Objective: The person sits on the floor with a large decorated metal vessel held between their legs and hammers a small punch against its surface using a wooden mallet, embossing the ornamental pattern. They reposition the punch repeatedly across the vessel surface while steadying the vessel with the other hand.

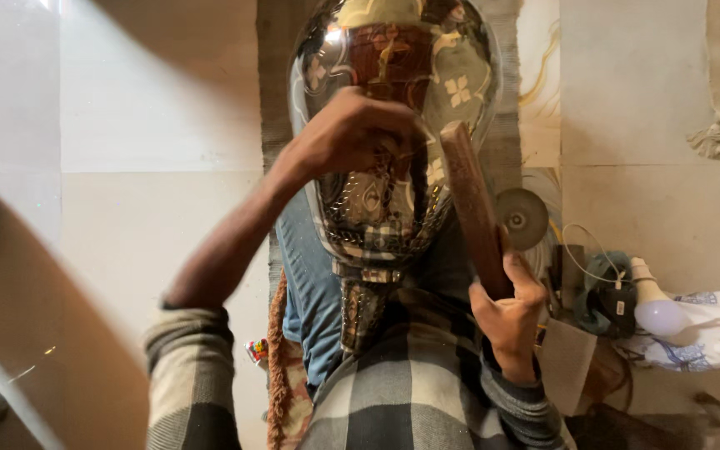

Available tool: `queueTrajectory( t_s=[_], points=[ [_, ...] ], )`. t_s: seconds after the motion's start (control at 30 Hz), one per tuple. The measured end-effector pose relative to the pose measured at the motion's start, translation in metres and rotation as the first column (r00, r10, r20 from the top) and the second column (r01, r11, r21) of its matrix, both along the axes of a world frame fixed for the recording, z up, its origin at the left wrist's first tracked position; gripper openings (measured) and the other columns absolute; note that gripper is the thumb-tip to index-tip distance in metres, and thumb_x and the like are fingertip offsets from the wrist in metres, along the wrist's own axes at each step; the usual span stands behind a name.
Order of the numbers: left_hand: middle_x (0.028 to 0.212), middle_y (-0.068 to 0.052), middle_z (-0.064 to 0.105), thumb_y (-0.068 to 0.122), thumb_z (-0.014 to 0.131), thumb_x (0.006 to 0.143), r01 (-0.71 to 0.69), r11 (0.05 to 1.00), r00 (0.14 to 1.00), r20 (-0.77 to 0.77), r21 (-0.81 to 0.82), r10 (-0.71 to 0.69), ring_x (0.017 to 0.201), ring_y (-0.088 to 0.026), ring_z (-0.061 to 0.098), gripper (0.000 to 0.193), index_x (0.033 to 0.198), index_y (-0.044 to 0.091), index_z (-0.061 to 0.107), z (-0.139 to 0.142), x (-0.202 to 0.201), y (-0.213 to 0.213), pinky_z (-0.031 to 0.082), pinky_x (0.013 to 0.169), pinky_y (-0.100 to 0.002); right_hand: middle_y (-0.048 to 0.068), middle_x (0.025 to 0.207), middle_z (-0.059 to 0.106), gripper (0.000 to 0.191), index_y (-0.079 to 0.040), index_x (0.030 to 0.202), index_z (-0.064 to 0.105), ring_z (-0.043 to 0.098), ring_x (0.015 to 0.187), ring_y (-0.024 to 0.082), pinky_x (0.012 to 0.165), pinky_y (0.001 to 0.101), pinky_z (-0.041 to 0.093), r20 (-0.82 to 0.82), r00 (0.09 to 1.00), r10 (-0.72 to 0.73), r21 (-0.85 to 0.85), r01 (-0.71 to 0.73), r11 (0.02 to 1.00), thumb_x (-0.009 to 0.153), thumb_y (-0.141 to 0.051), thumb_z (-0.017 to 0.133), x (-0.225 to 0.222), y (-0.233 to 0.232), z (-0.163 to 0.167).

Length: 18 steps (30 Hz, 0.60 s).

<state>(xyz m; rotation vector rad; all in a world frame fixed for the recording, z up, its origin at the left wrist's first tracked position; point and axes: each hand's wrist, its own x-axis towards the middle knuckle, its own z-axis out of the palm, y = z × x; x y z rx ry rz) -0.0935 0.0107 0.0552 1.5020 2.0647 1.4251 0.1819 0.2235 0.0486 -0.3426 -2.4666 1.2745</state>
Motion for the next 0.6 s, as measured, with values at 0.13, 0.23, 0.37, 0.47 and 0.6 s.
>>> queueTrajectory(
  t_s=[0.13,0.23,0.37,0.47,0.6],
  points=[
    [0.111,-0.011,0.077,-0.009,0.064,0.091,-0.636,0.69,0.753,0.473,0.346,0.457,0.087,-0.022,0.081,0.03,0.115,0.009,0.07,-0.05,0.029,-0.028,0.068,0.07,-0.032,0.01,0.082,0.067,0.021,0.003,0.103,0.068,0.065,0.076,0.022,0.071,0.0319,0.052,0.066,0.998,0.016,-0.355,0.009,0.935,0.086,-0.01,0.071,0.003,0.017,-0.044],
    [0.101,-0.015,0.07,-0.01,0.061,0.093,-0.911,0.23,0.386,0.902,0.341,0.193,0.086,-0.026,0.075,0.035,0.125,0.002,0.062,-0.106,0.061,-0.056,0.068,0.076,-0.037,0.005,0.077,0.067,0.018,-0.002,0.099,0.071,0.061,0.063,0.018,0.057,0.0319,0.049,0.341,0.939,-0.035,-0.636,0.259,0.727,0.085,-0.014,0.077,0.0,0.028,-0.102],
    [0.075,-0.006,0.059,0.018,0.057,0.085,-0.99,0.133,0.094,0.937,0.051,0.336,0.057,-0.014,0.052,0.032,0.111,0.001,0.065,-0.164,0.105,-0.09,0.044,0.048,-0.026,0.004,0.073,0.068,0.019,-0.007,0.093,0.07,0.057,0.057,0.016,0.052,0.0315,0.048,0.669,0.739,0.07,-0.716,0.617,0.327,0.086,-0.022,0.079,-0.01,0.034,-0.159],
    [0.072,-0.002,0.055,0.023,0.053,0.091,-0.941,0.336,0.0,0.993,-0.04,0.119,0.058,-0.012,0.047,0.023,0.105,0.007,0.063,-0.175,0.119,-0.105,0.037,0.051,-0.025,0.003,0.069,0.063,0.02,-0.008,0.09,0.066,0.058,0.054,0.018,0.046,0.0345,0.049,0.466,0.878,0.107,-0.81,0.375,0.45,0.084,-0.018,0.082,-0.012,0.035,-0.164],
    [0.071,-0.001,0.058,0.033,0.054,0.096,-0.904,0.323,-0.174,0.931,-0.281,0.322,0.059,-0.013,0.051,0.022,0.09,0.013,0.06,-0.168,0.097,-0.1,0.038,0.051,-0.026,0.006,0.073,0.068,0.027,0.0,0.101,0.072,0.062,0.059,0.018,0.051,0.0304,0.048,0.505,0.826,0.251,-0.822,0.371,0.432,0.091,-0.025,0.078,-0.018,0.038,-0.149]
  ],
)
